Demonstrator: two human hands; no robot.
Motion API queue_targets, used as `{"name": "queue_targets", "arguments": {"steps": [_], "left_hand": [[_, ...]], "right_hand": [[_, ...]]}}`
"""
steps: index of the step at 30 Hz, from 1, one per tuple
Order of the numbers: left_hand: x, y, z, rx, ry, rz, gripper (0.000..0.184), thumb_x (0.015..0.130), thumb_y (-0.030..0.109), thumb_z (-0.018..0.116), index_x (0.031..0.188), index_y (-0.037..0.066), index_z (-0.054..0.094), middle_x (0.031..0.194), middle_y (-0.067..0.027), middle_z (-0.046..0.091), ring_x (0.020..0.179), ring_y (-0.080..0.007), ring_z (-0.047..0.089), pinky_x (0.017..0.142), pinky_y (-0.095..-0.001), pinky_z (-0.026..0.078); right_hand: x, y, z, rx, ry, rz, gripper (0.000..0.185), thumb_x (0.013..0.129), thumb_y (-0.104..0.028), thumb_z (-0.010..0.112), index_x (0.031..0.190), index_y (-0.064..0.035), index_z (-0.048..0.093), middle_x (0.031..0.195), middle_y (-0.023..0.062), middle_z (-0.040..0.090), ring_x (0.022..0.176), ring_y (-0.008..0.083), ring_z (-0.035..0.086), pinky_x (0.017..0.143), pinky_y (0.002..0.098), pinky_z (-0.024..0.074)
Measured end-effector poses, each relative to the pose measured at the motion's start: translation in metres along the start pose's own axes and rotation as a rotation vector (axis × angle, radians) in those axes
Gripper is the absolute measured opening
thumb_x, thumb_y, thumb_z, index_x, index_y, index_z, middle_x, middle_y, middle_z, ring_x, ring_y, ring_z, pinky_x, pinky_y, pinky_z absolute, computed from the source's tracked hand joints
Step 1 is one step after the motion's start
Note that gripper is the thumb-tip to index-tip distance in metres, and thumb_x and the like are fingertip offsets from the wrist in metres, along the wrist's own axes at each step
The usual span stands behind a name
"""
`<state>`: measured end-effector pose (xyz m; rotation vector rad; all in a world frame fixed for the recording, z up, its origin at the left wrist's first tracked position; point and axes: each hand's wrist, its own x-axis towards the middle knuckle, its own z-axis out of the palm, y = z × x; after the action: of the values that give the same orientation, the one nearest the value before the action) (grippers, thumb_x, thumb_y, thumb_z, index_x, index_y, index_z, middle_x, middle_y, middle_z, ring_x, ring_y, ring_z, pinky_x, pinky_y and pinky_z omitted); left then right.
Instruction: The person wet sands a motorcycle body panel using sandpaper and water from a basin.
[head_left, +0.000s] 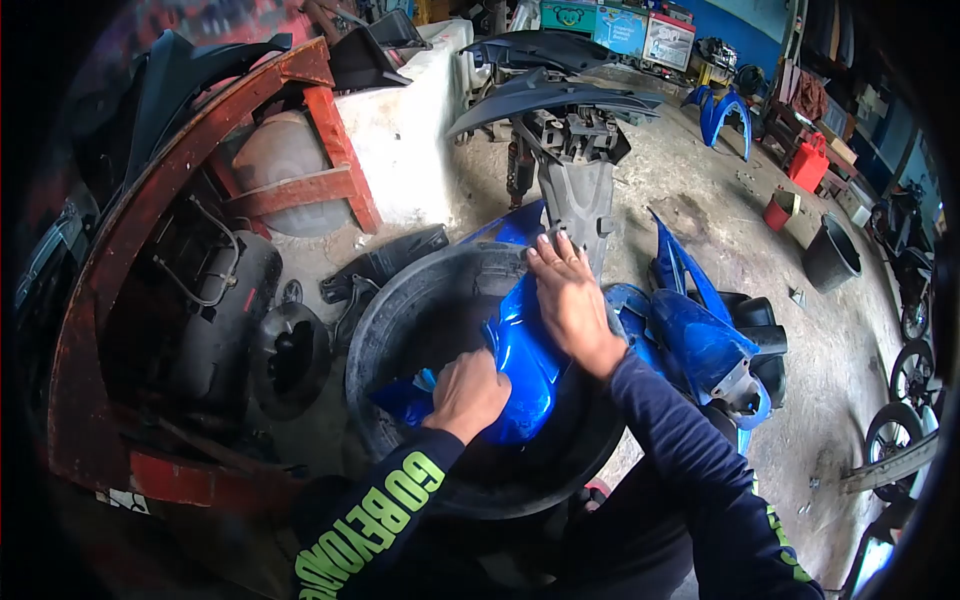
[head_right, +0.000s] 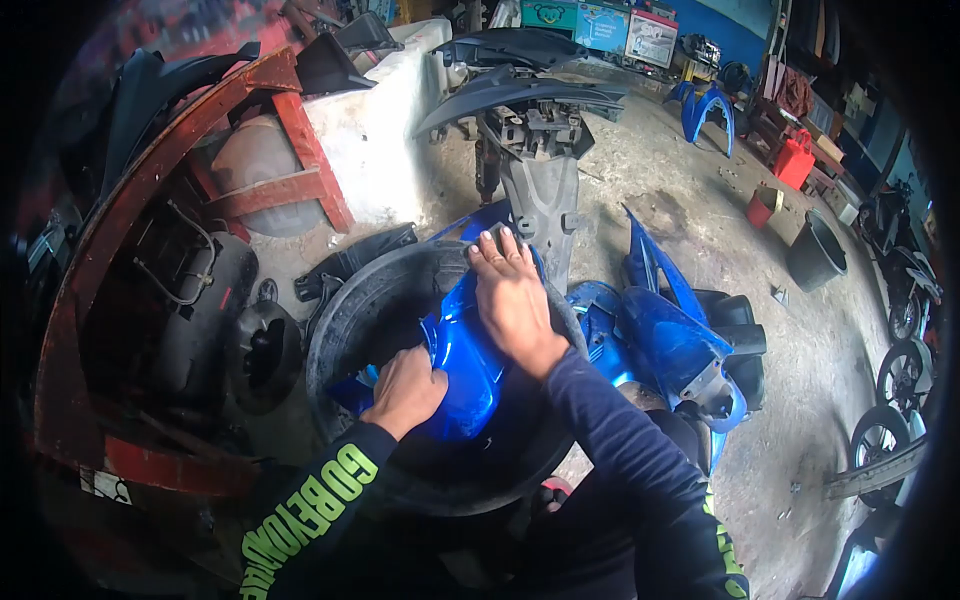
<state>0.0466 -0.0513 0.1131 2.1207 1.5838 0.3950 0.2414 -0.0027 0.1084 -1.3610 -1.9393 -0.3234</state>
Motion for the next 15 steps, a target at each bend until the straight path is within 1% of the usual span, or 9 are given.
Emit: {"name": "queue_targets", "arguments": {"steps": [1,3,4,7,8,9,12,13,15], "left_hand": [[0.003,-0.001,0.001,-0.003,0.003,0.003,0.026,0.083,0.017,0.06,0.087,-0.006,0.07,0.093,-0.0335,0.068,0.092,-0.0484,0.068,0.087,-0.0532,0.054],[0.008,-0.006,0.006,-0.016,0.022,-0.011,0.024,0.08,0.014,0.056,0.087,-0.007,0.067,0.088,-0.0332,0.067,0.089,-0.051,0.065,0.086,-0.0568,0.052],[0.009,-0.013,0.012,-0.055,0.087,0.013,0.024,0.079,0.014,0.057,0.086,-0.007,0.067,0.087,-0.0334,0.067,0.088,-0.0513,0.065,0.085,-0.0566,0.052],[0.01,-0.01,0.003,-0.05,0.029,-0.015,0.025,0.079,0.014,0.056,0.088,-0.008,0.066,0.086,-0.034,0.066,0.089,-0.0515,0.065,0.085,-0.0571,0.051],[0.008,-0.006,-0.001,-0.061,0.014,-0.014,0.028,0.083,0.017,0.059,0.087,-0.009,0.069,0.093,-0.0359,0.067,0.092,-0.0495,0.067,0.086,-0.0546,0.054],[0.008,-0.006,0.0,-0.062,0.016,-0.014,0.028,0.083,0.017,0.059,0.087,-0.009,0.069,0.093,-0.0359,0.067,0.092,-0.0495,0.067,0.086,-0.0546,0.054],[0.009,-0.012,0.006,-0.015,0.051,-0.009,0.028,0.083,0.018,0.06,0.087,-0.009,0.069,0.093,-0.0351,0.067,0.092,-0.0495,0.067,0.086,-0.054,0.054],[0.009,-0.011,0.004,-0.013,0.053,-0.012,0.028,0.083,0.018,0.06,0.087,-0.009,0.069,0.093,-0.0351,0.067,0.092,-0.0495,0.067,0.086,-0.054,0.054],[0.009,-0.009,0.0,-0.071,0.02,-0.026,0.026,0.08,0.014,0.057,0.09,-0.008,0.066,0.09,-0.0359,0.065,0.091,-0.0515,0.065,0.087,-0.0572,0.051]], "right_hand": [[-0.01,-0.012,0.001,-0.004,0.001,-0.003,0.048,0.084,-0.005,0.058,0.132,-0.0004,0.063,0.143,0.0224,0.057,0.143,0.0415,0.043,0.117,0.0569,0.0329],[-0.042,-0.045,0.004,0.118,-0.153,-0.081,0.045,0.087,-0.006,0.056,0.131,0.0022,0.063,0.144,0.0239,0.055,0.141,0.0418,0.045,0.116,0.0565,0.0328],[-0.036,-0.039,0.003,0.115,-0.149,-0.084,0.045,0.087,-0.006,0.056,0.131,0.0022,0.063,0.144,0.0239,0.055,0.141,0.0418,0.045,0.116,0.0565,0.0328],[-0.004,-0.015,0.002,-0.01,-0.061,-0.063,0.051,0.085,-0.006,0.059,0.135,0.004,0.06,0.146,0.0241,0.053,0.144,0.04,0.042,0.118,0.0554,0.0301],[-0.001,-0.008,0.004,0.021,-0.031,-0.05,0.053,0.085,-0.007,0.058,0.137,0.0036,0.058,0.147,0.0245,0.052,0.145,0.0398,0.041,0.119,0.055,0.0293],[-0.011,-0.012,0.008,0.02,-0.031,-0.052,0.053,0.085,-0.007,0.058,0.137,0.0036,0.058,0.147,0.0245,0.052,0.145,0.0398,0.041,0.119,0.055,0.0293],[-0.044,-0.043,0.009,0.042,-0.187,-0.121,0.054,0.09,-0.011,0.057,0.141,0.0051,0.053,0.148,0.0254,0.051,0.144,0.0407,0.041,0.119,0.0546,0.0296],[-0.033,-0.042,0.003,0.046,-0.187,-0.123,0.054,0.09,-0.011,0.057,0.141,0.0051,0.053,0.148,0.0254,0.051,0.144,0.0407,0.041,0.119,0.0546,0.0296],[-0.006,-0.029,-0.002,-0.024,-0.103,-0.015,0.053,0.091,-0.013,0.057,0.14,0.0047,0.054,0.151,0.0248,0.047,0.147,0.0385,0.037,0.12,0.054,0.0282]]}}
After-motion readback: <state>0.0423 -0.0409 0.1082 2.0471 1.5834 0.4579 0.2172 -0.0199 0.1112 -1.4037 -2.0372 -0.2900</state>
